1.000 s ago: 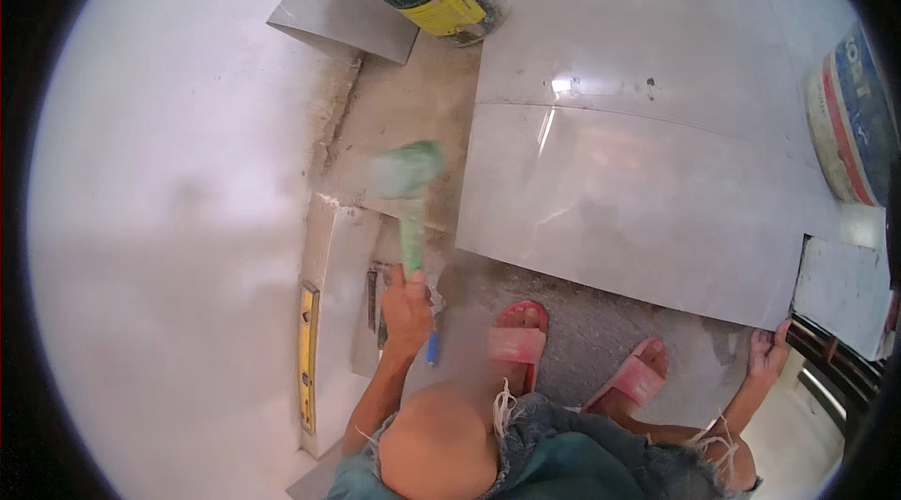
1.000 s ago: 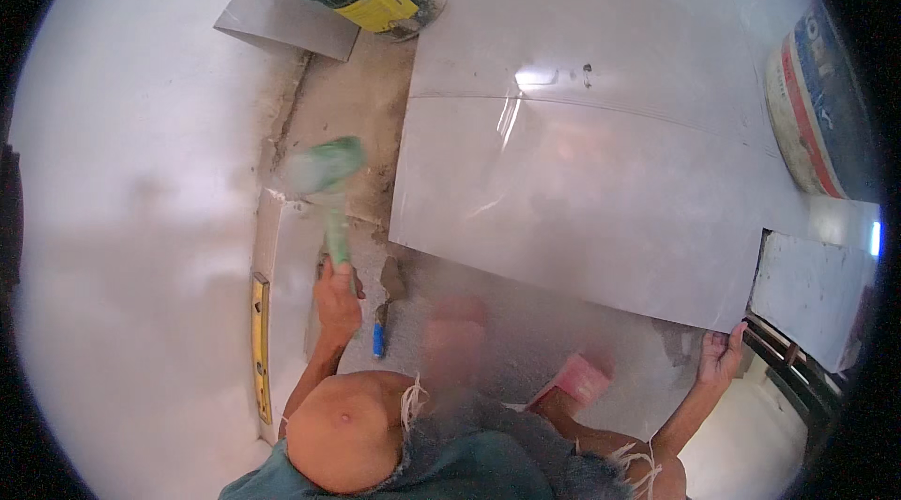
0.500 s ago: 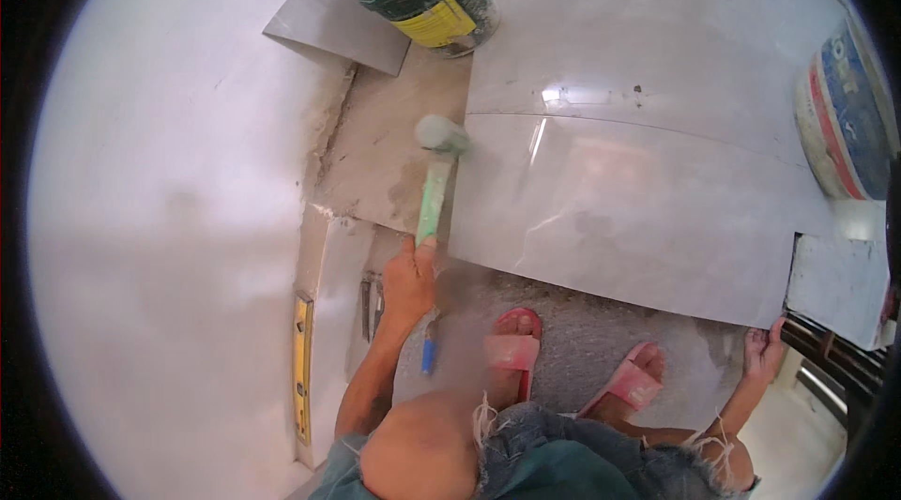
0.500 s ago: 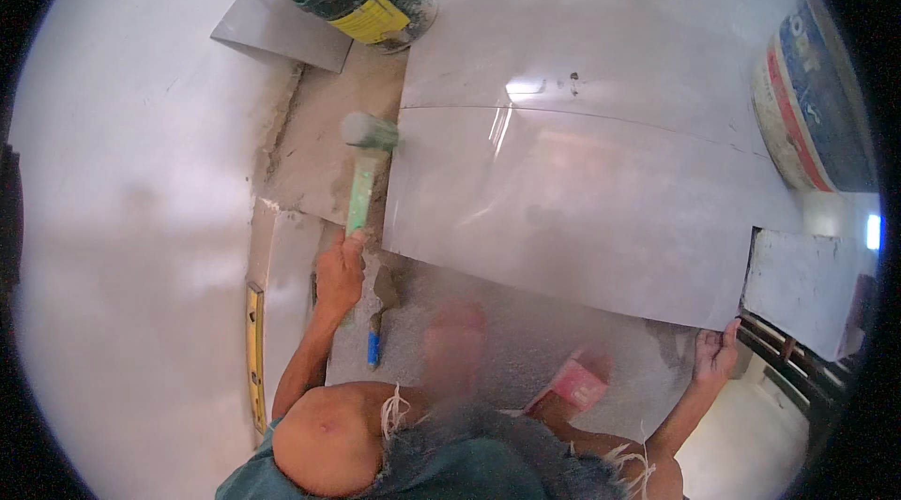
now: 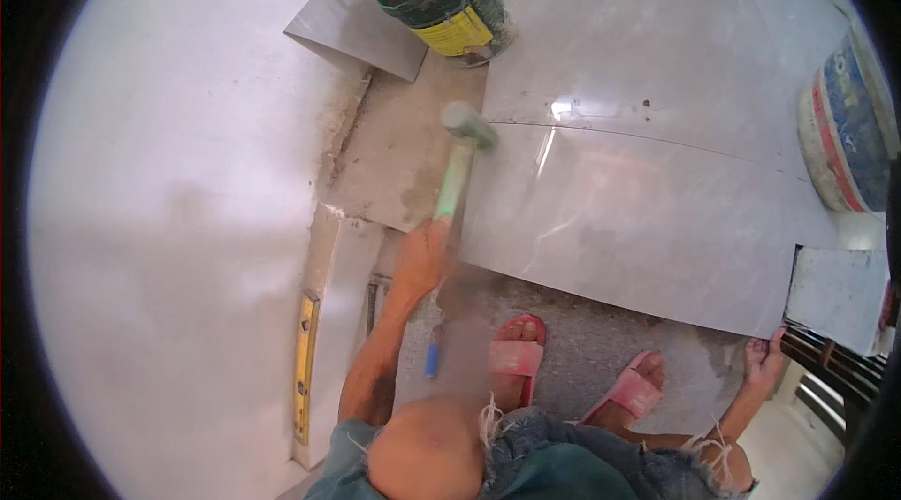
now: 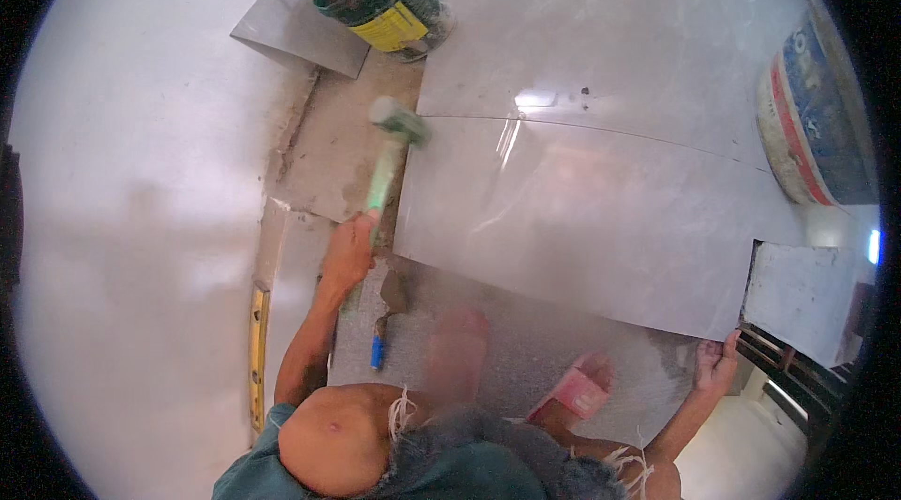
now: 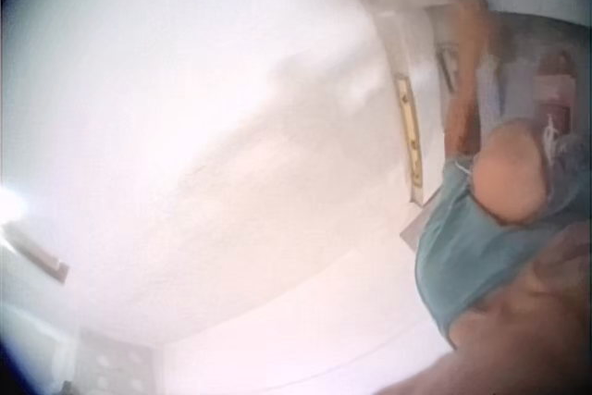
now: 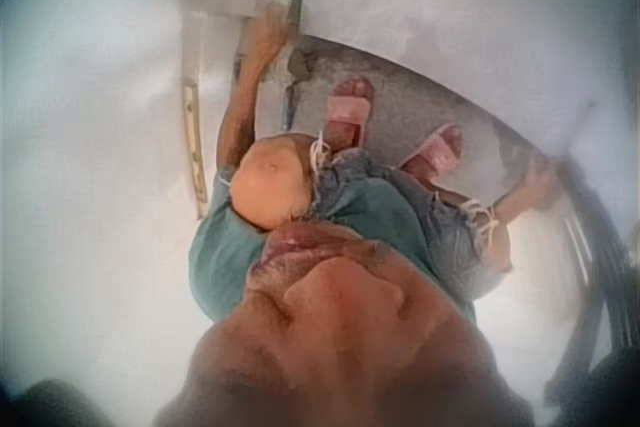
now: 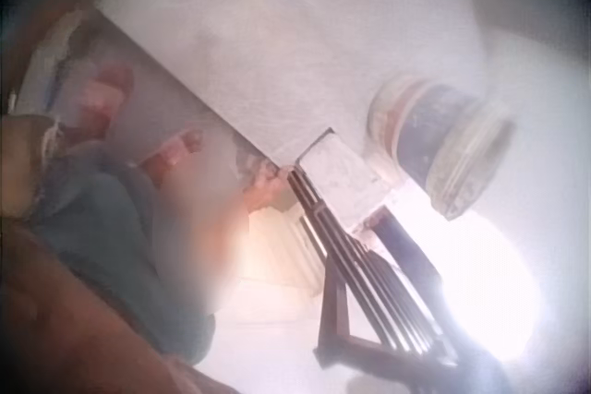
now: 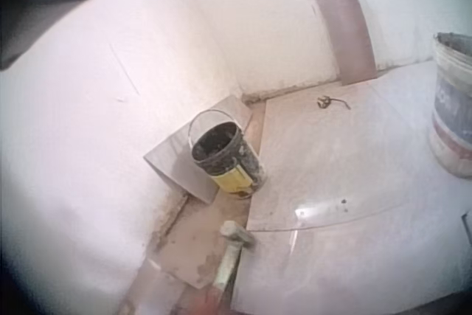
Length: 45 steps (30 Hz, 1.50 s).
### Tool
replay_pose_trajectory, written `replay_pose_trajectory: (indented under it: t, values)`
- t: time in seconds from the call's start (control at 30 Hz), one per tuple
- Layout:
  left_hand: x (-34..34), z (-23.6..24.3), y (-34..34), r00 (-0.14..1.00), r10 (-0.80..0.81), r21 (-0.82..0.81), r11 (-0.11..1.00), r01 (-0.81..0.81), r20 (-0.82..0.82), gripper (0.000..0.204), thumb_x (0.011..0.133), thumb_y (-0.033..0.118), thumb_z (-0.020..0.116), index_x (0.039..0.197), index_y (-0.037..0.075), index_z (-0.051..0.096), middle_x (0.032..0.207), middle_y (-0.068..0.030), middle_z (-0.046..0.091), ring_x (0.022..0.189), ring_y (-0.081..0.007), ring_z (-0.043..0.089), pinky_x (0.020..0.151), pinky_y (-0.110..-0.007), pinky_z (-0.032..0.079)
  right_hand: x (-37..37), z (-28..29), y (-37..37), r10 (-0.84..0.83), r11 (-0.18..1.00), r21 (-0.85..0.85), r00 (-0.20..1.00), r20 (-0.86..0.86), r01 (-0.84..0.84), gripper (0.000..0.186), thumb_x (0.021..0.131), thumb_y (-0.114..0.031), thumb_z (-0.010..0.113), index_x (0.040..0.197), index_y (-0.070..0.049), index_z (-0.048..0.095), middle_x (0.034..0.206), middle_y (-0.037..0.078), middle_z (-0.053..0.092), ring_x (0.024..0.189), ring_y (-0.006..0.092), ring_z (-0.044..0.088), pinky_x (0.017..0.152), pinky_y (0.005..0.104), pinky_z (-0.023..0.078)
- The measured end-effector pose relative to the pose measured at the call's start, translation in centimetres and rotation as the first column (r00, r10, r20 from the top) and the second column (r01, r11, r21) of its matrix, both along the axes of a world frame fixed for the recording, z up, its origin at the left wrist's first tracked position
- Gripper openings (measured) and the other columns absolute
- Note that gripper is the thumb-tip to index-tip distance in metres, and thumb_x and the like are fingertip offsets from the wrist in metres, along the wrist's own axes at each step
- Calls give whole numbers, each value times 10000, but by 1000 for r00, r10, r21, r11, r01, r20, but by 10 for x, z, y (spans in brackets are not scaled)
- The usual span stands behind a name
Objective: The person places a floor tile onto mortar, aligns it by hand, and taps it with a rubber mallet. The person then lifts the tile back up and spreads mortar underneath using a trowel.
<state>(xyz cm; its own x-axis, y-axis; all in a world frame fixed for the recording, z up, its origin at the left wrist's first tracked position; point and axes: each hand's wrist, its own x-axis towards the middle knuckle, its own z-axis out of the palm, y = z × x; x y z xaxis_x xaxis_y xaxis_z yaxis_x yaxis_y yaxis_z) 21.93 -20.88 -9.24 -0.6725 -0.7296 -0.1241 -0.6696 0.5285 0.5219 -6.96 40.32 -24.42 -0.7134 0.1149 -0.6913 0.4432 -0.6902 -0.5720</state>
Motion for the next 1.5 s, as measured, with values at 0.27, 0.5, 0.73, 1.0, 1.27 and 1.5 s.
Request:
replay_pose_trajectory:
  t: [0.27, 0.5, 0.73, 1.0, 1.27, 1.5]
  values:
    - [-13, 18, 31, 854, 411, 278, 902, -330, -320, 467, 963, 381, 440, 916, -65, 570, 649, -284, 531, 561, -410, 562, 538, -478, 441, -3, 15, 1, 52, 999, 9, 999, -1, -52, 332, 868, -142, 704, 1163, -52, 580, 1139, 64, 610, 1073, 195, 552, 892, 361, 470]
    - [-6, -3, 25, 989, -71, -104, 993, 57, -128, 429, 976, 347, 443, 860, -54, 539, 679, -299, 538, 648, -459, 550, 572, -491, 425, -2, 9, -3, 27, 1000, -16, 1000, 12, -27, 328, 858, -152, 713, 1145, -52, 588, 1094, 66, 629, 1028, 210, 581, 911, 372, 470]
    - [-10, -2, -46, 964, 267, -405, 882, -238, 14, 416, 954, 375, 487, 931, -37, 541, 731, -284, 575, 698, -474, 557, 650, -501, 441, -2, 6, -3, 42, 999, -4, 999, 33, -42, 345, 862, -175, 712, 1160, -54, 587, 1107, 67, 638, 1049, 211, 581, 917, 386, 467]
    - [-45, -31, -96, 957, 221, -638, 768, -53, 186, 435, 883, 379, 583, 1159, 43, 555, 1299, -224, 482, 1158, -392, 460, 912, -536, 341, -1, 6, 2, 18, 999, 45, 1000, 19, -18, 366, 862, -202, 715, 1174, -61, 586, 1132, 59, 640, 1047, 206, 587, 917, 374, 462]
    - [-129, -28, -40, 962, -122, -561, 791, 244, 246, 516, 914, 419, 516, 1340, 127, 513, 1378, -141, 418, 1274, -359, 322, 979, -563, 236, 10, 39, -29, 0, 999, 43, 996, 94, -4, 277, 873, -171, 702, 1117, -68, 619, 1113, 42, 657, 1024, 178, 599, 841, 354, 484]
    - [-160, -46, -14, 964, -110, -544, 807, 230, 244, 524, 926, 389, 498, 1370, 112, 480, 1374, -134, 434, 1280, -358, 344, 974, -578, 282, 11, 35, -19, -34, 999, -22, 998, 50, 35, 403, 884, -189, 683, 1250, -88, 547, 1291, 90, 551, 1198, 223, 501, 1024, 397, 398]
